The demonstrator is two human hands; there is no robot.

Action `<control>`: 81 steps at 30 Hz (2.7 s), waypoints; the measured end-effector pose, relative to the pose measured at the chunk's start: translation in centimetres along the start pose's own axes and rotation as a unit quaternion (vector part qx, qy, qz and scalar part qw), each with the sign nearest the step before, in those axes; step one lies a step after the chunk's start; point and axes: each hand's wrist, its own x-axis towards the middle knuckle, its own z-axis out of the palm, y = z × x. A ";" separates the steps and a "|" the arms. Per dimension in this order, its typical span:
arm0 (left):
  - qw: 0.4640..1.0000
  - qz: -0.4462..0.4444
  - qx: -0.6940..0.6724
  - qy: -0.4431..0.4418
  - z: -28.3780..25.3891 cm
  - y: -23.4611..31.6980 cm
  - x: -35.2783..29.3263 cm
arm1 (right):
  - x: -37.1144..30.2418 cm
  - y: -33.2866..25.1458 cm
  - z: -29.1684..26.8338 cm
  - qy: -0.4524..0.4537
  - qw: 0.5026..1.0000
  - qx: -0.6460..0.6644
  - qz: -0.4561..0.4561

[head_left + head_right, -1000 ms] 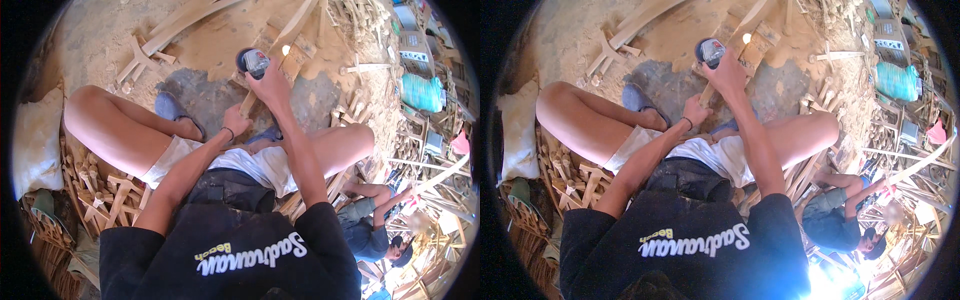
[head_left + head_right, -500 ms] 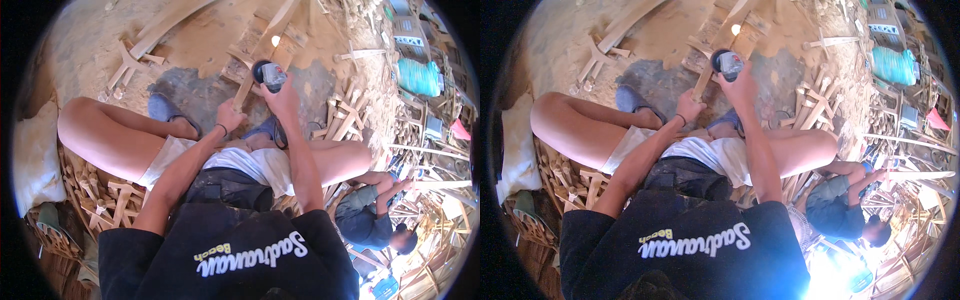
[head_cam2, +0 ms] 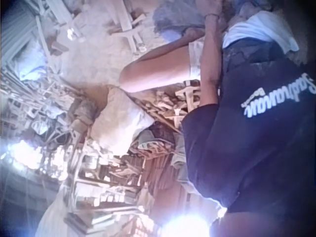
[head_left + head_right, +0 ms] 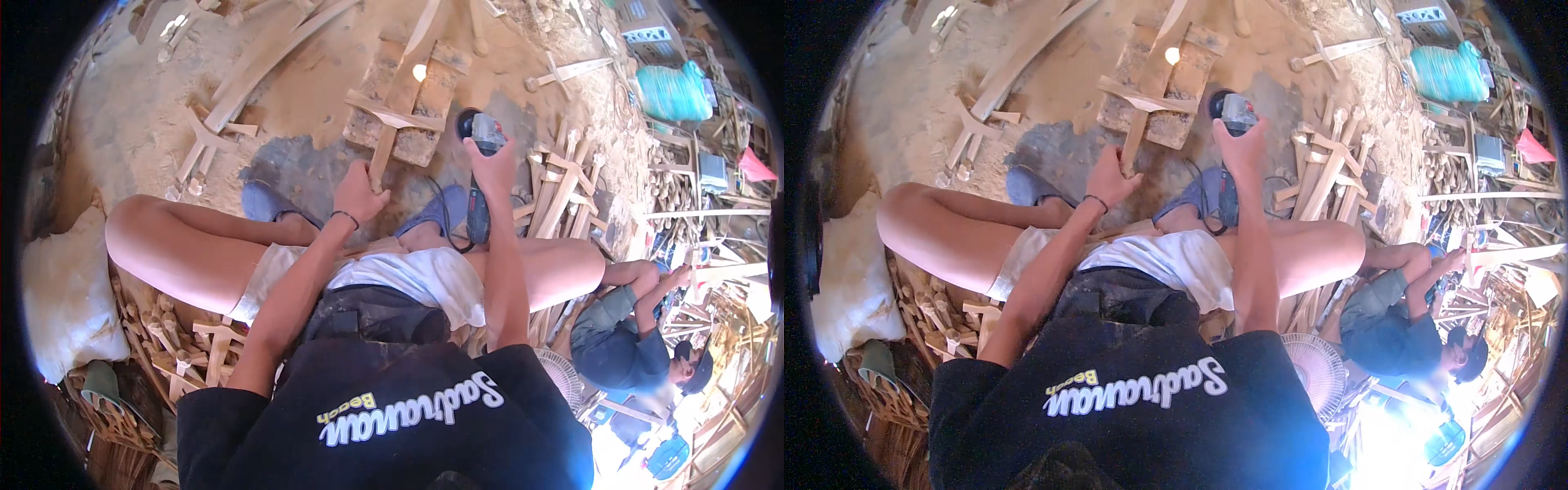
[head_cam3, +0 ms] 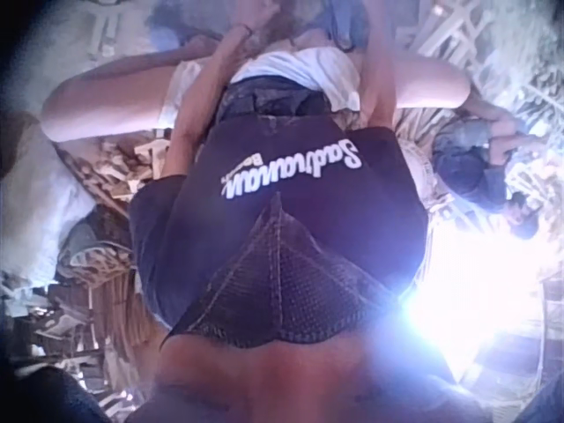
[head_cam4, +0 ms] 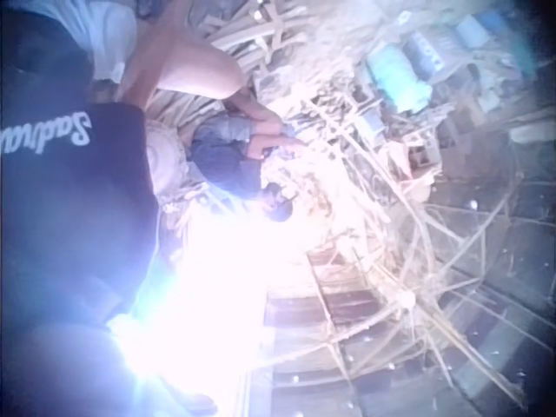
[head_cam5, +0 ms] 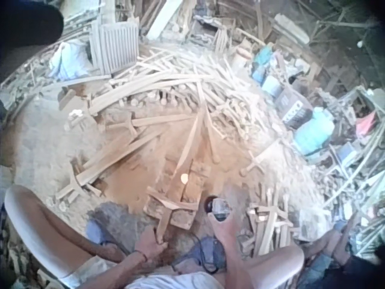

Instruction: The person uses a handheld power sander to smooth long, curved wooden pieces and a cross-shaped wooden base. They hold the wooden components in one hand while applying the sander with the other, periodically turning the pieces to reach all sides and clearing wood dust.

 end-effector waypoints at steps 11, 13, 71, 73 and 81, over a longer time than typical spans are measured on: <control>0.940 -0.094 -0.271 -0.184 -8.2 1.1 -6.8 | -0.5 -2.5 -5.6 -0.022 0.979 0.203 -0.001; 0.910 -0.168 -0.281 -0.255 -10.7 2.7 -8.6 | -0.9 -4.5 -7.3 -0.007 0.983 0.175 -0.054; 0.988 -0.152 -0.035 -0.024 -2.4 -5.4 -6.6 | 0.7 -17.3 -3.6 -0.224 0.918 0.059 -0.323; 0.990 -0.120 -0.080 0.001 -2.5 -6.7 -6.6 | -0.5 -19.1 -2.5 -0.233 0.910 0.088 -0.332; 0.994 -0.064 -0.056 0.063 -3.3 -8.3 -6.1 | -4.1 -22.3 -1.6 -0.237 0.895 0.162 -0.341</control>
